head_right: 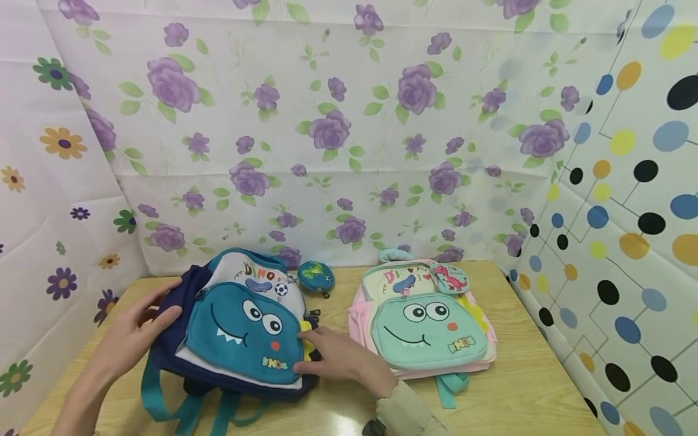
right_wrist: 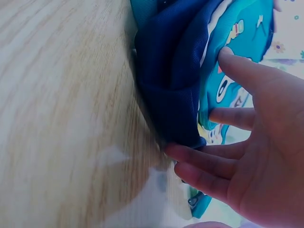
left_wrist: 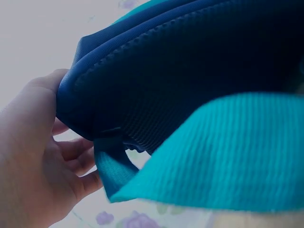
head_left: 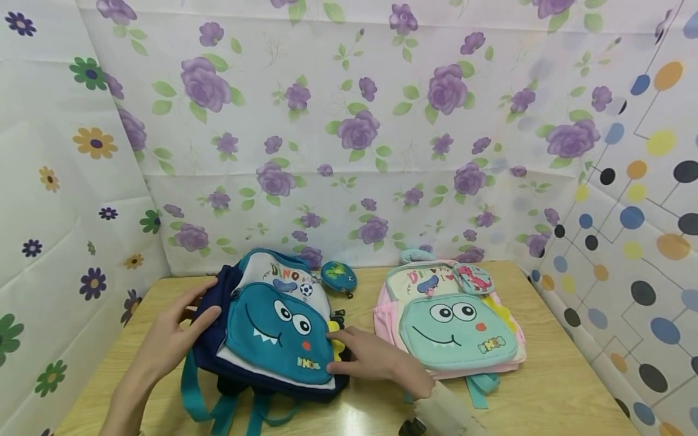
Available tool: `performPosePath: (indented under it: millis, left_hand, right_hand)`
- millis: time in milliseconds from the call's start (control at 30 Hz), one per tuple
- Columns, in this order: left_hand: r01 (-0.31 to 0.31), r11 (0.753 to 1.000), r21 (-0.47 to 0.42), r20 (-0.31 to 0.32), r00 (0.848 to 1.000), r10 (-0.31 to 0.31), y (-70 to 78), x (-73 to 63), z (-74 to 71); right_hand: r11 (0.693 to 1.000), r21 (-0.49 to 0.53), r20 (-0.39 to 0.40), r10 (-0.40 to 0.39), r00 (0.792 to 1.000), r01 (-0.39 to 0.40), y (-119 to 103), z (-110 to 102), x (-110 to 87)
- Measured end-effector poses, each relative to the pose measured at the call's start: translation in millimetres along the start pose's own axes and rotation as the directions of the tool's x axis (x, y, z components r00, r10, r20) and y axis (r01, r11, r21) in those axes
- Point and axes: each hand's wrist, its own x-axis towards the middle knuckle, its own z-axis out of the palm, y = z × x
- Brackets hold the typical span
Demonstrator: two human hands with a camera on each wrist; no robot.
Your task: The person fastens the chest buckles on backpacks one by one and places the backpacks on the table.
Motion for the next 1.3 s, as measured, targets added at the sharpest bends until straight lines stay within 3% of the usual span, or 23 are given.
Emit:
performPosePath:
  millis: [233,667,1033,1300]
  left_hand:
    - [-0.048,0.999,0.001,-0.013,0.999,0.048,19.4,4.1,-2.7]
    - [-0.104,0.994,0.036,0.024,0.994,0.103,45.1,11.6,-5.3]
    - [-0.157,0.986,0.056,-0.009,0.987,0.158,72.1,22.8,-1.7]
    - [-0.133,0.986,0.104,0.012,0.991,0.132,87.4,29.9,2.5]
  right_hand:
    - [1.000,0.002,-0.002,-0.031,1.000,0.031,0,4,5.5]
    - [0.998,0.038,0.024,-0.055,0.998,0.054,-3,9,16.8]
    - [0.992,0.060,0.072,-0.113,0.991,0.109,-18,8,29.2]
    - [0.982,0.087,0.076,-0.175,0.982,0.168,-23,12,35.6]
